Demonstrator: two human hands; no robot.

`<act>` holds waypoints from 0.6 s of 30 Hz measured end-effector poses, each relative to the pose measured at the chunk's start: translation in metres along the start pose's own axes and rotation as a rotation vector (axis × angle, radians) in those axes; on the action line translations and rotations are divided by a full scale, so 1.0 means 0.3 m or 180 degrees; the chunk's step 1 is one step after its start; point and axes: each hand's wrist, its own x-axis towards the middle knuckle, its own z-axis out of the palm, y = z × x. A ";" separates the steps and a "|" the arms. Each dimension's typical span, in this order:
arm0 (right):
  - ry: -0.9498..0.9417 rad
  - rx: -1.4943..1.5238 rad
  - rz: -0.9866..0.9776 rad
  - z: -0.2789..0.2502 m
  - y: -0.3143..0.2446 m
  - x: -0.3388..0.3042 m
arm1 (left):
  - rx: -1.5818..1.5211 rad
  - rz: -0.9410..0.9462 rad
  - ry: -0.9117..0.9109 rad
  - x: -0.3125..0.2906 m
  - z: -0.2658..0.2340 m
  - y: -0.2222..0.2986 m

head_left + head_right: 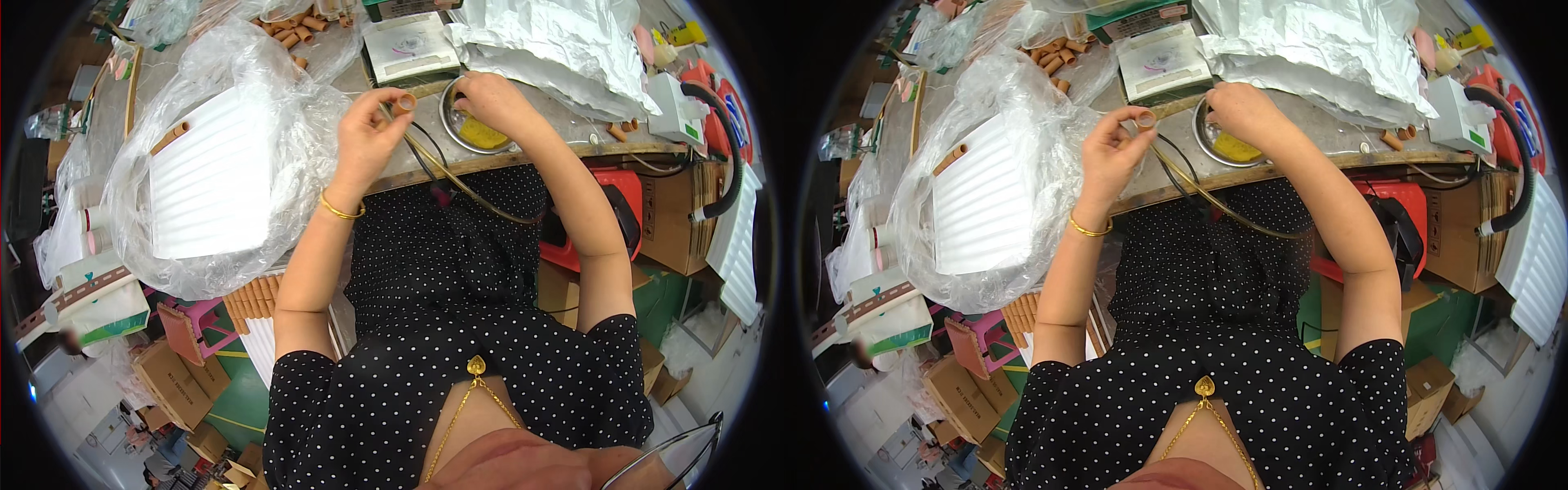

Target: The recorder is applying adhesive to small brown tubes and assembling them with filters or bases.

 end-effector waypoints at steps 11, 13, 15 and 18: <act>0.0949 0.2489 -0.0351 -0.175 -0.141 -0.088 | 0.0630 0.0437 -0.0141 0.005 0.036 0.020; 0.0935 0.2673 -0.0268 -0.176 -0.148 -0.086 | -0.0489 -0.0093 -0.0006 0.007 0.062 -0.001; 0.0919 0.2860 -0.0182 -0.170 -0.155 -0.090 | -0.1610 -0.0618 0.0127 0.013 0.061 -0.008; 0.0810 0.3078 -0.0052 -0.139 -0.160 -0.105 | -0.2611 -0.1580 0.0085 0.026 0.025 -0.014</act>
